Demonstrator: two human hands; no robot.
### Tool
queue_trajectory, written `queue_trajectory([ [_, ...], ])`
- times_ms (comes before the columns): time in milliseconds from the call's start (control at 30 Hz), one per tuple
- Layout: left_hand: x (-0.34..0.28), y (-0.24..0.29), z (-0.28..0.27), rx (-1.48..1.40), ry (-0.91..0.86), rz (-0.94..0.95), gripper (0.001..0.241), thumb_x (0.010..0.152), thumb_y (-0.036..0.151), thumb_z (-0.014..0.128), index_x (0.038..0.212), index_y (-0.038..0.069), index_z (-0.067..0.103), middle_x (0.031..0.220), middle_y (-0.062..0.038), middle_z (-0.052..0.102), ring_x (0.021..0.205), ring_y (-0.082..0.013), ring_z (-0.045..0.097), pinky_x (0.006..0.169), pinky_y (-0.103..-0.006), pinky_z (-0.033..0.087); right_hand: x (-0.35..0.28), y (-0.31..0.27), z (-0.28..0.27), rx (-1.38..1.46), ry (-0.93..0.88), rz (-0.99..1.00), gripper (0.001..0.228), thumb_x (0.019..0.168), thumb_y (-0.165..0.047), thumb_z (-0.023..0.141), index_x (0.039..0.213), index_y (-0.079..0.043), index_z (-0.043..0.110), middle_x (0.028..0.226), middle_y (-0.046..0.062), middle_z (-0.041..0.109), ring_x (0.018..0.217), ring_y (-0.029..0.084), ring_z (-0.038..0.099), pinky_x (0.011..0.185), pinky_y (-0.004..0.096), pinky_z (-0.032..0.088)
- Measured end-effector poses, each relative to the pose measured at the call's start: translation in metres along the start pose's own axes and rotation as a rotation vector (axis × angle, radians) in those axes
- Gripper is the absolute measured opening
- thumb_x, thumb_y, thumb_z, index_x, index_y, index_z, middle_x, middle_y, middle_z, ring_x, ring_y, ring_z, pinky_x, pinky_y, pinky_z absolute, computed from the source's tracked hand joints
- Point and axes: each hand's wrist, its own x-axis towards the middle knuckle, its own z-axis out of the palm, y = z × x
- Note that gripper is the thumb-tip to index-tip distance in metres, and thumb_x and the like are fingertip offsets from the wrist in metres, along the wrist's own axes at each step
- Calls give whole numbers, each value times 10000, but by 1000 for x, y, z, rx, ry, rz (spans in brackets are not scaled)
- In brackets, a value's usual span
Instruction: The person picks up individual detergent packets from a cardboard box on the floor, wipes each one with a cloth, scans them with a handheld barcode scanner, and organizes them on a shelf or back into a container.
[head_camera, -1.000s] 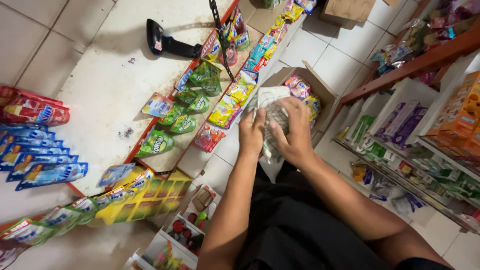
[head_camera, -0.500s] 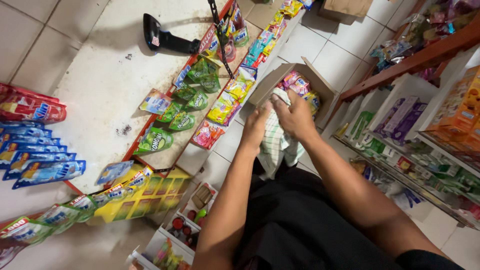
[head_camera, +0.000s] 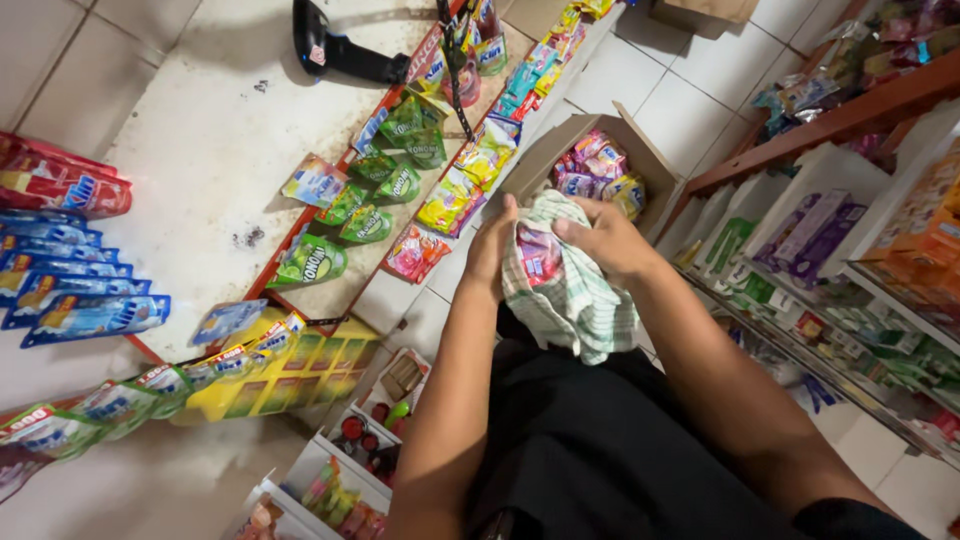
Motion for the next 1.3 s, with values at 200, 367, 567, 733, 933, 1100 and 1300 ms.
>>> queue_trajectory([
  [200,14,-10,-44,239,-3,30,424,988,411,634,1070,4,717,1004,-84,754,891,-203,713,796,-351,589,0,7,11,54,14,-39,302,1018,-276,659,1117,3,716,1000,10,729,895,88,629,815,283,525],
  [367,-11,-3,-33,1035,729,656,329,1053,321,670,948,10,690,829,-74,695,731,-178,606,706,-333,498,0,-3,3,-144,83,-94,258,1038,-258,639,1032,-12,715,916,-34,690,837,50,585,759,243,505],
  [567,-80,-5,65,1408,303,950,206,972,242,750,1007,56,669,953,-126,685,891,-268,667,797,-373,540,4,-16,-15,-226,30,-108,310,1046,-290,650,1030,9,732,884,-6,677,823,77,570,741,272,500],
  [733,-62,31,71,1163,38,405,505,855,330,806,1206,27,606,1036,-69,721,987,-185,700,892,-335,552,14,-13,-24,182,-163,-1,400,1034,-362,624,1066,23,727,911,85,755,819,174,701,774,329,575],
  [933,-46,26,34,617,-405,-95,557,874,264,835,1293,-36,623,1148,-103,718,1036,-181,690,945,-358,573,22,2,-18,101,-126,60,361,983,-338,645,1094,-5,727,956,50,754,850,134,692,787,309,563],
  [1100,-57,-2,19,175,-427,-141,501,920,145,768,1336,-33,553,1177,-148,704,1062,-255,716,961,-422,583,39,-11,-22,-259,350,-246,283,1060,-265,672,1134,2,728,950,11,668,847,98,567,770,285,475],
  [1300,-52,21,15,-40,-166,231,512,1013,284,660,1397,-24,518,1179,-163,690,1078,-284,697,952,-441,565,-14,-73,-25,-206,365,-310,247,1039,-221,632,1190,-46,718,947,-12,700,810,90,591,735,259,481],
])
